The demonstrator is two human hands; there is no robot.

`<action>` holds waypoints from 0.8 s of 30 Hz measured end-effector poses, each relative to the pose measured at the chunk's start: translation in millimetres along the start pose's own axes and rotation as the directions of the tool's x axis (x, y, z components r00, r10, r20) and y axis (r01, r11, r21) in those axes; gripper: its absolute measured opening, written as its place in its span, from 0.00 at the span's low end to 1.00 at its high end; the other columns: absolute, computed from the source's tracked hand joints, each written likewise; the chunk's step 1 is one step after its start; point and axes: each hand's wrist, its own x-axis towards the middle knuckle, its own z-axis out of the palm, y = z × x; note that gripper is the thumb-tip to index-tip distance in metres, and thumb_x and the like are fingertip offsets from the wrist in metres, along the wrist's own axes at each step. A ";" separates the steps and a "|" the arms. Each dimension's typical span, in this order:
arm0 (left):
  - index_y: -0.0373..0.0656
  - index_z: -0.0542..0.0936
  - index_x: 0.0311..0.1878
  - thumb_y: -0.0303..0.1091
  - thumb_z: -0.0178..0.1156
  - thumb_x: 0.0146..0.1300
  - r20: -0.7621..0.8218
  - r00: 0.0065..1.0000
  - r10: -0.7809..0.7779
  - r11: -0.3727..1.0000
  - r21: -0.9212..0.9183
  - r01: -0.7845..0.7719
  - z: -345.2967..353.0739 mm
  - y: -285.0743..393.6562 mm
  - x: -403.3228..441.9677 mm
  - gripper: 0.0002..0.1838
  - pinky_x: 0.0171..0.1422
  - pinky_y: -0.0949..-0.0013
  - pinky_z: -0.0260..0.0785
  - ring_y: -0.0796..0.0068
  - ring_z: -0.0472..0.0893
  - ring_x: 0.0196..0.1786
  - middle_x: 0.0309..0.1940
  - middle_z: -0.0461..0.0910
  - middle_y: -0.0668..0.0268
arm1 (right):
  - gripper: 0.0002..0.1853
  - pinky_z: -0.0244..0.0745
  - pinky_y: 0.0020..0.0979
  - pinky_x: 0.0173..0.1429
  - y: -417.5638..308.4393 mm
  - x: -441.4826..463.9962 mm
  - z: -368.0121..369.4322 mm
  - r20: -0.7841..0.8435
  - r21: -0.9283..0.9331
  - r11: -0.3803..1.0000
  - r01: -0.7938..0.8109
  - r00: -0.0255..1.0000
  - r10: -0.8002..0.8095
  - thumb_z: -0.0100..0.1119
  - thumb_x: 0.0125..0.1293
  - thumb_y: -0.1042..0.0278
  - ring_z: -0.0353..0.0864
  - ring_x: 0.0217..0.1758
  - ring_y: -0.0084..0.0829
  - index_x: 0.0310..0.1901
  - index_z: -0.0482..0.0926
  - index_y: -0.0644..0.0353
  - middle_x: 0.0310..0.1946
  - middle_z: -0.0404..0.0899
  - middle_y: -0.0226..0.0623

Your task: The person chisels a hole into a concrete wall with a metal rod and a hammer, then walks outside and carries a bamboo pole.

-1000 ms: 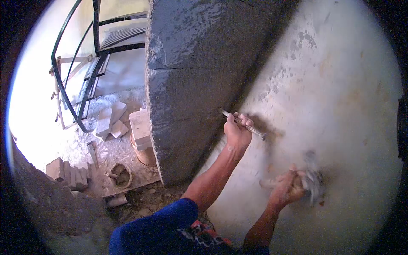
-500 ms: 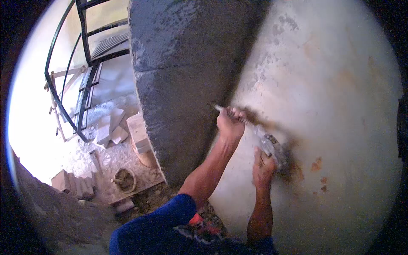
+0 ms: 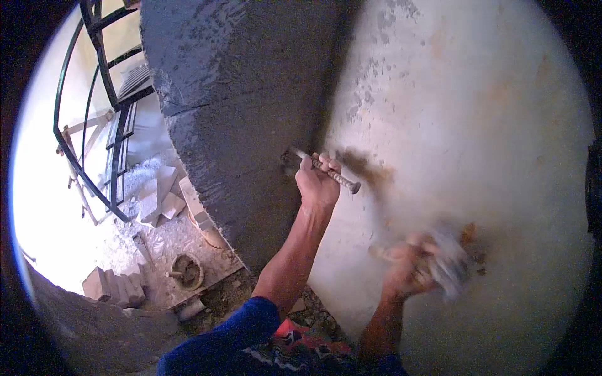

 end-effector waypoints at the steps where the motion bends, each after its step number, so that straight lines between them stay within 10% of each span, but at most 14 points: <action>1: 0.42 0.65 0.33 0.40 0.36 0.71 -0.005 1.000 0.003 1.000 0.009 -0.003 8.2 -0.2 -3.9 0.14 0.33 0.68 0.64 0.73 0.65 0.26 0.24 0.67 0.64 | 0.09 0.70 0.26 0.25 -7.6 5.8 -1.1 -0.028 0.567 0.824 0.025 1.000 -0.011 0.53 0.64 0.65 0.74 0.20 0.24 0.34 0.77 0.61 0.22 0.78 0.36; 3: 0.42 0.64 0.33 0.39 0.38 0.70 -0.106 0.993 0.054 0.997 0.064 -0.047 16.3 -3.3 -9.0 0.13 0.33 0.69 0.64 0.73 0.64 0.25 0.25 0.66 0.64 | 0.09 0.70 0.26 0.25 -4.0 10.9 10.9 -0.071 0.933 0.354 0.062 0.997 0.013 0.55 0.63 0.64 0.75 0.21 0.25 0.33 0.77 0.61 0.23 0.78 0.36; 5: 0.42 0.64 0.33 0.40 0.38 0.70 -0.086 0.996 0.004 1.000 0.025 -0.001 8.3 0.1 6.0 0.13 0.33 0.69 0.64 0.73 0.64 0.26 0.24 0.65 0.65 | 0.09 0.71 0.26 0.35 28.1 10.1 45.0 0.174 0.336 0.890 0.307 0.909 -0.379 0.55 0.62 0.67 0.74 0.19 0.23 0.29 0.76 0.64 0.22 0.79 0.38; 6: 0.42 0.64 0.33 0.40 0.38 0.70 -0.092 0.995 -0.039 0.999 -0.015 0.038 -8.2 7.2 8.2 0.13 0.33 0.69 0.64 0.73 0.64 0.26 0.24 0.65 0.65 | 0.09 0.71 0.27 0.37 26.9 7.3 46.4 0.281 0.133 0.915 0.381 0.871 -0.404 0.55 0.62 0.68 0.74 0.19 0.23 0.28 0.76 0.65 0.22 0.79 0.38; 7: 0.43 0.64 0.32 0.41 0.38 0.71 0.306 0.950 -0.063 0.997 -0.026 0.074 -17.2 12.0 5.1 0.14 0.33 0.69 0.63 0.73 0.63 0.25 0.24 0.64 0.66 | 0.09 0.71 0.27 0.40 18.8 5.8 46.9 0.384 -0.057 0.876 0.478 0.821 -0.423 0.55 0.62 0.69 0.73 0.18 0.22 0.27 0.75 0.65 0.22 0.79 0.38; 8: 0.43 0.64 0.32 0.41 0.38 0.71 0.325 0.944 -0.062 0.997 -0.030 0.076 -18.9 10.5 19.6 0.14 0.33 0.69 0.63 0.73 0.63 0.25 0.24 0.64 0.66 | 0.08 0.70 0.27 0.43 8.4 4.9 40.3 0.222 0.010 0.887 0.462 0.864 -0.452 0.55 0.61 0.71 0.72 0.17 0.22 0.26 0.74 0.66 0.20 0.78 0.39; 10: 0.43 0.64 0.33 0.42 0.38 0.71 -0.007 1.000 0.017 0.978 0.207 -0.015 -15.7 13.8 5.3 0.14 0.30 0.71 0.61 0.74 0.62 0.25 0.24 0.64 0.66 | 0.08 0.69 0.27 0.47 -5.6 -9.9 21.0 0.095 0.075 0.912 0.402 0.908 -0.408 0.55 0.60 0.74 0.71 0.15 0.22 0.25 0.72 0.67 0.19 0.78 0.40; 11: 0.44 0.64 0.34 0.42 0.38 0.71 -0.134 0.989 0.062 0.970 0.242 -0.028 -6.6 7.2 0.3 0.13 0.28 0.72 0.57 0.75 0.61 0.24 0.24 0.64 0.67 | 0.08 0.69 0.27 0.42 -6.1 -12.1 15.3 0.047 0.234 0.967 0.097 0.993 -0.111 0.56 0.60 0.76 0.71 0.15 0.22 0.24 0.71 0.66 0.17 0.76 0.38; 13: 0.45 0.64 0.35 0.42 0.38 0.71 -0.146 0.988 0.047 0.953 0.303 -0.001 -23.4 11.1 3.6 0.13 0.27 0.72 0.56 0.76 0.61 0.23 0.23 0.65 0.67 | 0.10 0.67 0.25 0.25 -0.6 -10.0 13.7 -0.024 0.440 0.882 -0.166 0.980 0.197 0.57 0.58 0.79 0.69 0.14 0.22 0.22 0.68 0.63 0.13 0.72 0.34; 24: 0.48 0.65 0.35 0.41 0.40 0.70 -0.240 0.929 0.281 0.734 0.678 -0.047 -52.7 -14.0 12.7 0.10 0.27 0.71 0.57 0.77 0.62 0.22 0.22 0.64 0.69 | 0.10 0.60 0.24 0.20 122.1 -89.1 1.7 0.059 0.078 0.856 -0.511 0.860 0.508 0.61 0.58 0.74 0.65 0.14 0.19 0.23 0.71 0.60 0.12 0.67 0.26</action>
